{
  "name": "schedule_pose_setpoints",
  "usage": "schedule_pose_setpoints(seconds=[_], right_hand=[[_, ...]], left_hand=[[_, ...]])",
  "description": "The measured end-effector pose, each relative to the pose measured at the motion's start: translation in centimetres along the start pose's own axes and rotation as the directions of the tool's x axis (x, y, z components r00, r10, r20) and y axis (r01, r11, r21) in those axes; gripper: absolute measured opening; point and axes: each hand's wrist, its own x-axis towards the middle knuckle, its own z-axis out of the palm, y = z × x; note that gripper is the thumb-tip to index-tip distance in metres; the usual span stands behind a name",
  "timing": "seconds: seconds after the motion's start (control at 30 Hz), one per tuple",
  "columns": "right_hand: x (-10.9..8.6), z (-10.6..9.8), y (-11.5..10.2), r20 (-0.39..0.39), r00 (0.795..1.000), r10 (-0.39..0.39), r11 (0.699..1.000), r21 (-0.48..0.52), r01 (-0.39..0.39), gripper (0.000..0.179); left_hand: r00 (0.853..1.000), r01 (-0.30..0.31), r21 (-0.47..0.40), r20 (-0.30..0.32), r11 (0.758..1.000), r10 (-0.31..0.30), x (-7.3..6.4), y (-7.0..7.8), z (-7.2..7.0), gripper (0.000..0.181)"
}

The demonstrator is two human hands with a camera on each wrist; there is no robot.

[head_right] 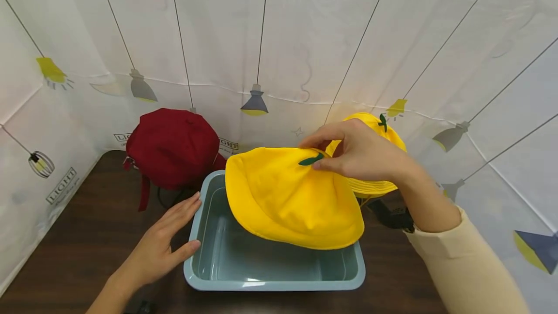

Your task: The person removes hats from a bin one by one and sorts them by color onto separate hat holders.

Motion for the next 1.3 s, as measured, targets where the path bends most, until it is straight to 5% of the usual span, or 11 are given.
schedule_pose_setpoints(seconds=[0.2, 0.43, 0.7, 0.9, 1.2, 1.3], right_hand=[[-0.2, -1.0, 0.1, -0.012, 1.000, -0.010, 0.998, -0.061, 0.009, 0.041], [-0.8, -2.4, 0.1, -0.019, 0.994, 0.107, 0.989, -0.104, -0.108, 0.042], [-1.3, -4.0, 0.9, -0.090, 0.990, 0.109, 0.979, -0.162, -0.123, 0.044], [-1.6, -5.4, 1.4, -0.150, 0.974, 0.172, 0.957, -0.207, -0.201, 0.043], [-1.8, -7.4, 2.0, -0.233, 0.915, 0.329, 0.902, -0.210, -0.377, 0.037], [-2.0, -8.0, 2.3, -0.247, 0.910, 0.333, 0.894, -0.225, -0.388, 0.037]], left_hand=[[1.000, 0.001, 0.002, -0.002, 1.000, -0.001, 0.0, 0.0, 0.0, 0.081], [1.000, 0.009, -0.009, 0.006, 1.000, -0.009, 0.1, 0.2, -0.1, 0.081], [1.000, 0.010, -0.005, 0.002, 1.000, -0.010, 0.1, 0.2, 0.0, 0.080], [1.000, 0.002, 0.001, -0.011, 1.000, -0.002, 0.0, 0.1, 0.1, 0.081], [1.000, -0.002, -0.006, -0.013, 1.000, 0.002, 0.0, 0.0, 0.2, 0.082], [1.000, 0.003, -0.007, -0.008, 1.000, -0.003, 0.1, 0.0, 0.1, 0.082]])
